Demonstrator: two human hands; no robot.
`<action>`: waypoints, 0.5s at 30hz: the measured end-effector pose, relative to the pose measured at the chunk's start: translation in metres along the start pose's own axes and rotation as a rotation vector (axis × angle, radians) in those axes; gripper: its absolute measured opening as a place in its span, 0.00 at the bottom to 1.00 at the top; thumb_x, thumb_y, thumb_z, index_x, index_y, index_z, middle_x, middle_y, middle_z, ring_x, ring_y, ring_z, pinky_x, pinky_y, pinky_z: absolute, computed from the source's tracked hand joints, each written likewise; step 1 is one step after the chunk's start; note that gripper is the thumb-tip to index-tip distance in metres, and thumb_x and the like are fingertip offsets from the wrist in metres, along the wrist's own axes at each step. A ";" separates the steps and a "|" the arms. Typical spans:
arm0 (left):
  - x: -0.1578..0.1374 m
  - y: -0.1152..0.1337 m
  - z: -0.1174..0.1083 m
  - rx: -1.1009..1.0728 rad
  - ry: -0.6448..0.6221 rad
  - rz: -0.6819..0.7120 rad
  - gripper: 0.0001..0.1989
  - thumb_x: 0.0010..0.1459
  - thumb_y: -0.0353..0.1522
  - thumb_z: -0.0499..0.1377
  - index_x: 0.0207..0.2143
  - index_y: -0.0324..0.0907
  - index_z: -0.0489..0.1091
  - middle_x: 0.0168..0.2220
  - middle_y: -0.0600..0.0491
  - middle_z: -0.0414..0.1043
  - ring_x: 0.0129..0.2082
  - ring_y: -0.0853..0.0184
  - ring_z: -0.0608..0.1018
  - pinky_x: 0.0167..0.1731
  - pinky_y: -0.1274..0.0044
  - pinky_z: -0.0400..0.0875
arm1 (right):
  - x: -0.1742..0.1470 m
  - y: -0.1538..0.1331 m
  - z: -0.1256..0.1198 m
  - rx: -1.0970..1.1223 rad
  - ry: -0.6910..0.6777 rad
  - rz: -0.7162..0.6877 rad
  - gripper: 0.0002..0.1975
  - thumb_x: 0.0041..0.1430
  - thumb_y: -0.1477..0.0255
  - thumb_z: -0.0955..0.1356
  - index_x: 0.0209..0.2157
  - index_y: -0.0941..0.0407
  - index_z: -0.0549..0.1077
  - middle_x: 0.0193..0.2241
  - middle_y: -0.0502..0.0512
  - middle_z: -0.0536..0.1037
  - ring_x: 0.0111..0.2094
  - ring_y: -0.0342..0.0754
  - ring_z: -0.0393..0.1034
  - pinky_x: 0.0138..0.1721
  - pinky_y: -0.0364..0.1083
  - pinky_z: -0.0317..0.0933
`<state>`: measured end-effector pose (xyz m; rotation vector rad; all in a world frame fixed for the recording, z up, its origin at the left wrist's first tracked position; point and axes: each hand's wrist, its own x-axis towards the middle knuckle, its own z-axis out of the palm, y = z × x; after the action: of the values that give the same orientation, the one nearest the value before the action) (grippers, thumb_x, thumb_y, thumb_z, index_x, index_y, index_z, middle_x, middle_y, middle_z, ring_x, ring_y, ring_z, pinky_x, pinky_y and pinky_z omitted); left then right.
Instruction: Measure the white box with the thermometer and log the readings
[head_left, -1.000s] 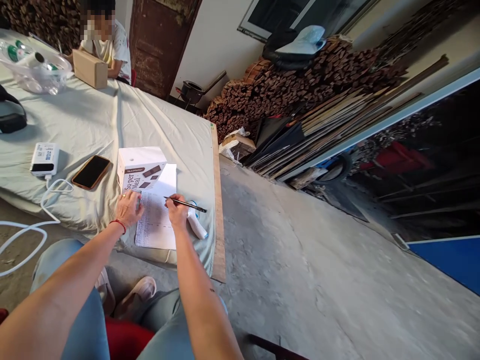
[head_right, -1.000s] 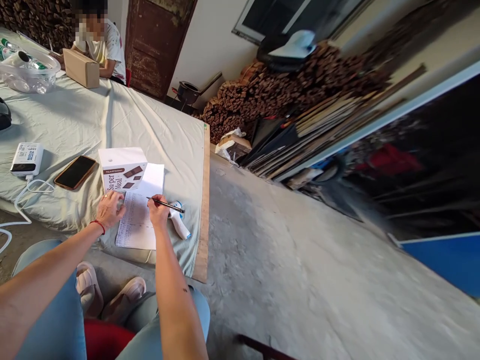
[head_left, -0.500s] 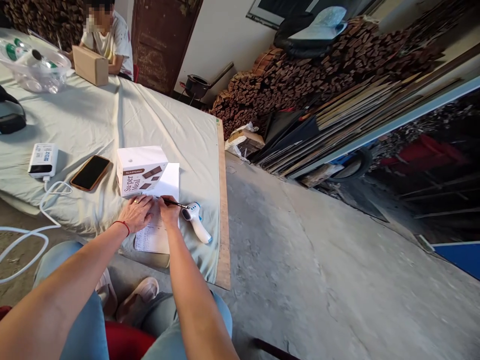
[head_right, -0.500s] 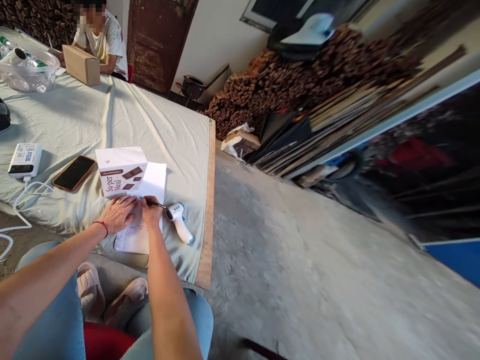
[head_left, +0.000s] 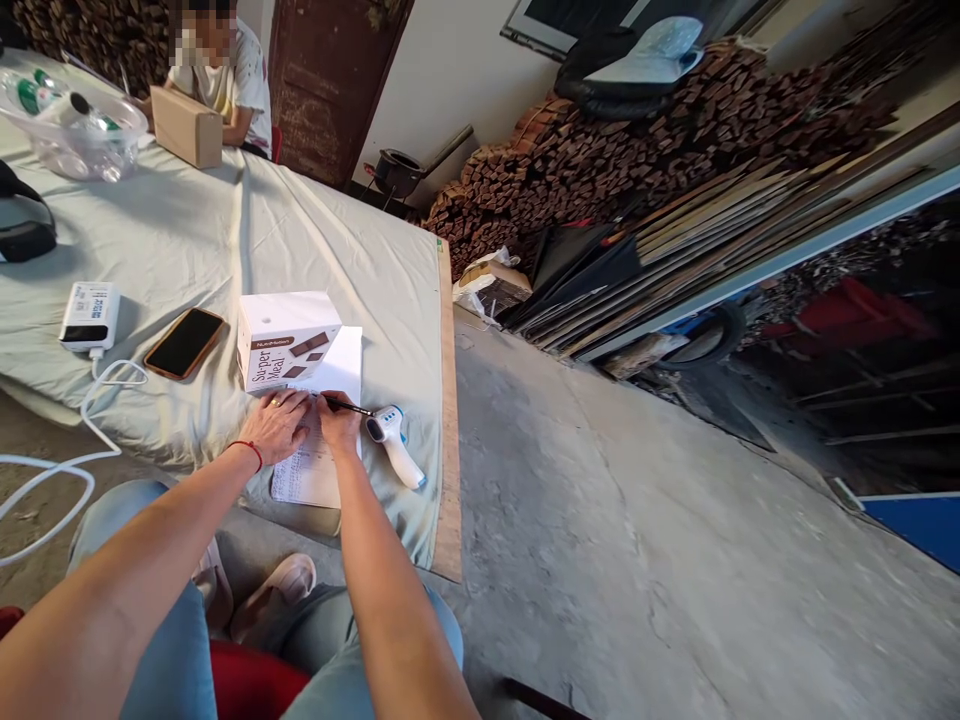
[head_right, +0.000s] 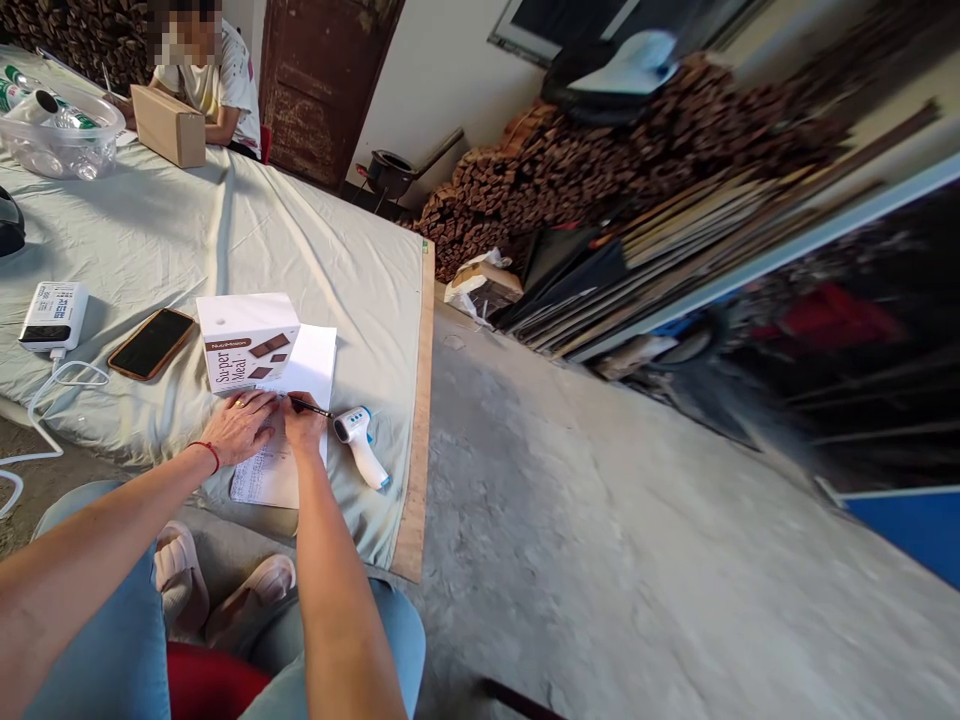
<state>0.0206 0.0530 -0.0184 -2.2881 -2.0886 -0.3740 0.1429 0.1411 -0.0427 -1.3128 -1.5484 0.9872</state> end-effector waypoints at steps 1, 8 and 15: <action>0.000 0.000 0.000 0.000 0.004 0.000 0.23 0.63 0.36 0.52 0.58 0.39 0.66 0.64 0.53 0.61 0.64 0.61 0.60 0.62 0.63 0.55 | 0.000 -0.001 0.000 -0.007 0.002 0.002 0.10 0.51 0.66 0.67 0.31 0.57 0.76 0.27 0.50 0.78 0.30 0.42 0.70 0.38 0.41 0.64; 0.001 0.000 -0.001 -0.003 0.008 0.000 0.22 0.62 0.37 0.53 0.57 0.39 0.66 0.63 0.53 0.61 0.64 0.62 0.60 0.62 0.64 0.55 | -0.003 -0.008 -0.004 0.000 -0.003 0.039 0.08 0.50 0.69 0.67 0.30 0.58 0.76 0.27 0.50 0.77 0.30 0.41 0.70 0.37 0.40 0.63; 0.001 0.001 -0.002 -0.016 -0.002 -0.001 0.23 0.62 0.36 0.52 0.58 0.40 0.65 0.64 0.53 0.61 0.64 0.63 0.60 0.62 0.64 0.54 | -0.001 -0.008 -0.003 0.059 0.018 0.044 0.09 0.49 0.69 0.67 0.30 0.59 0.76 0.27 0.50 0.78 0.29 0.41 0.71 0.35 0.39 0.64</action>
<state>0.0216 0.0531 -0.0160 -2.2974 -2.0954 -0.3893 0.1434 0.1389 -0.0342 -1.3162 -1.4718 1.0378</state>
